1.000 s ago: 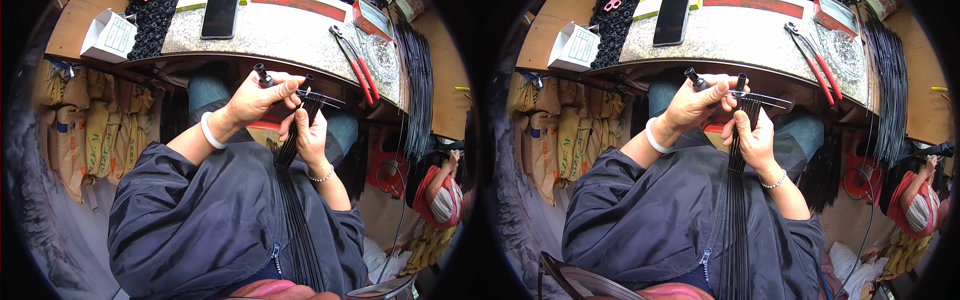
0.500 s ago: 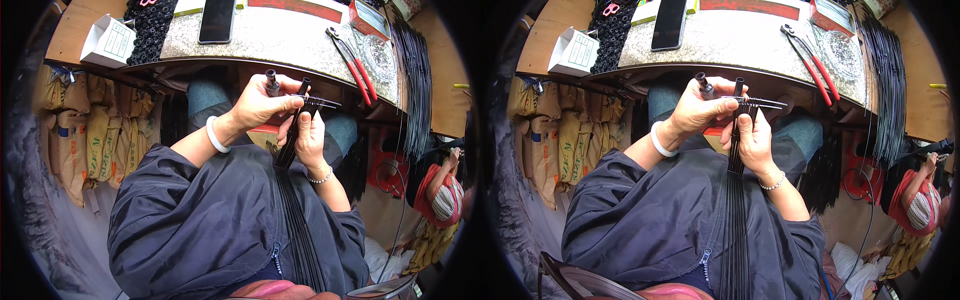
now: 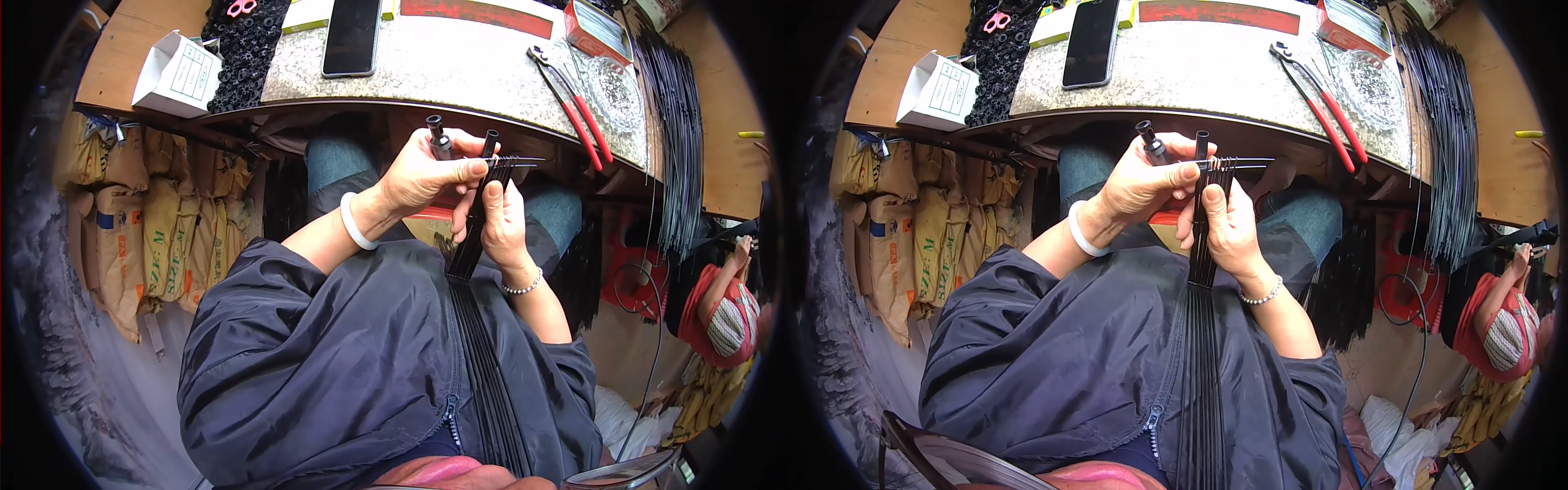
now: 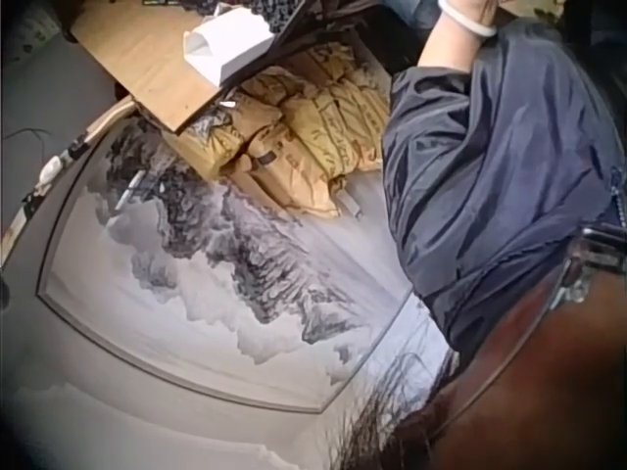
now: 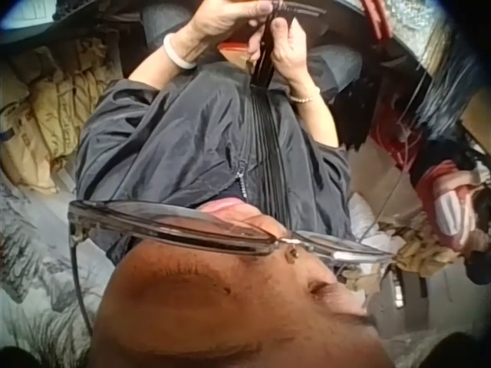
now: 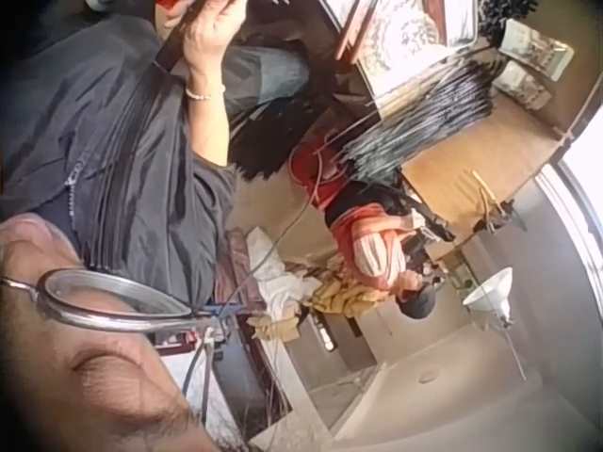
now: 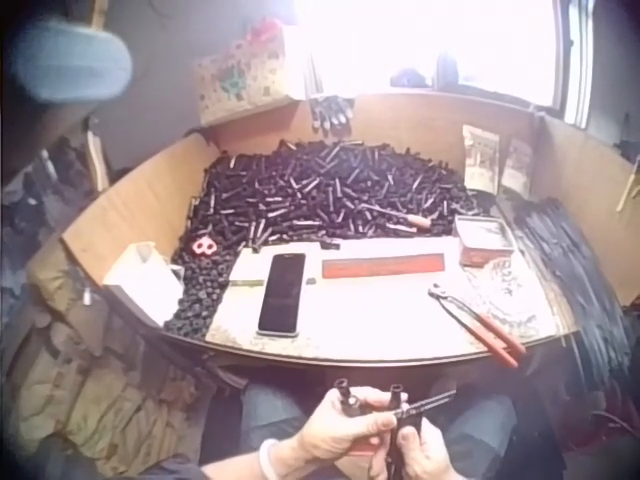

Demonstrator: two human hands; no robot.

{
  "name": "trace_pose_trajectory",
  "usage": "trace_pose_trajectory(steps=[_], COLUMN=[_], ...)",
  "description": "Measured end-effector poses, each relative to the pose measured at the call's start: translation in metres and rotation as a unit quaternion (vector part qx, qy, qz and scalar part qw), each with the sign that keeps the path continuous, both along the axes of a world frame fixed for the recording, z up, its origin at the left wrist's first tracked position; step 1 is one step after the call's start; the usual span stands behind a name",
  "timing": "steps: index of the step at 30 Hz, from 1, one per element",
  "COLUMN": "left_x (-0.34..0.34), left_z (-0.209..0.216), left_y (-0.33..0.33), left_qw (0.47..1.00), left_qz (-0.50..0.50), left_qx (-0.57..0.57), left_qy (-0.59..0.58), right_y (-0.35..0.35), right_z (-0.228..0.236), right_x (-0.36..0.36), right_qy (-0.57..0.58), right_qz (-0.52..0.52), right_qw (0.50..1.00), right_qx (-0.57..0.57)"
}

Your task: The recorder is assembling bunches of wires by attaching plastic connectors and securing components using hand tools.

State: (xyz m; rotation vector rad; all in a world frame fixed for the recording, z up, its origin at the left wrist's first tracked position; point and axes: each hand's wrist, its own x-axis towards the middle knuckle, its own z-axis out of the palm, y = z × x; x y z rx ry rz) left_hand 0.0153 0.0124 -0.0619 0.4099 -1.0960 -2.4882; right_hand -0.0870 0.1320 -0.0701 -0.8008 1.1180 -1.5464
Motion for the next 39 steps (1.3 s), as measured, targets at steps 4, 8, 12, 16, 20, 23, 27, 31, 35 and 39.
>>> trace_pose_trajectory(steps=[4, 8, 12, 16, 20, 23, 27, 31, 35, 39], left_x=[-0.006, -0.006, -0.005, -0.004, -0.005, -0.003, -0.001, 0.002, -0.001, -0.006], left_z=[0.007, -0.008, -0.003, 0.004, 0.000, -0.001, 0.004, 0.012, 0.010, 0.016], left_y=[-0.002, -0.009, -0.012, -0.012, -0.014, -0.017, -0.020, -0.024, -0.026, -0.038], left_qw=[0.999, 0.999, 0.997, 0.996, 0.997, 0.997, 0.995, 0.986, 0.980, 0.998], left_qz=[-0.006, -0.031, -0.065, -0.072, -0.066, -0.072, -0.079, -0.096, -0.092, 0.043], left_qx=[0.037, 0.001, -0.038, -0.037, -0.027, -0.020, -0.052, -0.101, -0.152, -0.051], left_qy=[-0.020, -0.012, 0.008, -0.034, -0.028, -0.008, -0.036, -0.089, -0.088, 0.000], right_y=[0.002, 0.002, 0.001, 0.001, 0.003, 0.003, 0.000, -0.002, -0.001, -0.002], right_z=[-0.001, 0.001, 0.001, 0.004, -0.004, -0.006, -0.004, -0.003, -0.012, -0.011], right_x=[-0.002, -0.001, -0.005, -0.002, -0.003, -0.003, -0.008, -0.006, -0.010, -0.004], right_qy=[0.011, 0.036, 0.030, 0.033, 0.031, 0.027, 0.023, -0.081, -0.083, -0.079], right_qz=[0.007, -0.001, 0.019, 0.018, 0.012, 0.022, 0.054, 0.102, 0.081, 0.047], right_qw=[1.000, 0.999, 0.999, 0.999, 0.999, 0.999, 0.998, 0.991, 0.992, 0.994], right_qx=[0.026, 0.023, 0.014, 0.011, 0.020, 0.012, 0.020, 0.038, 0.044, 0.062])
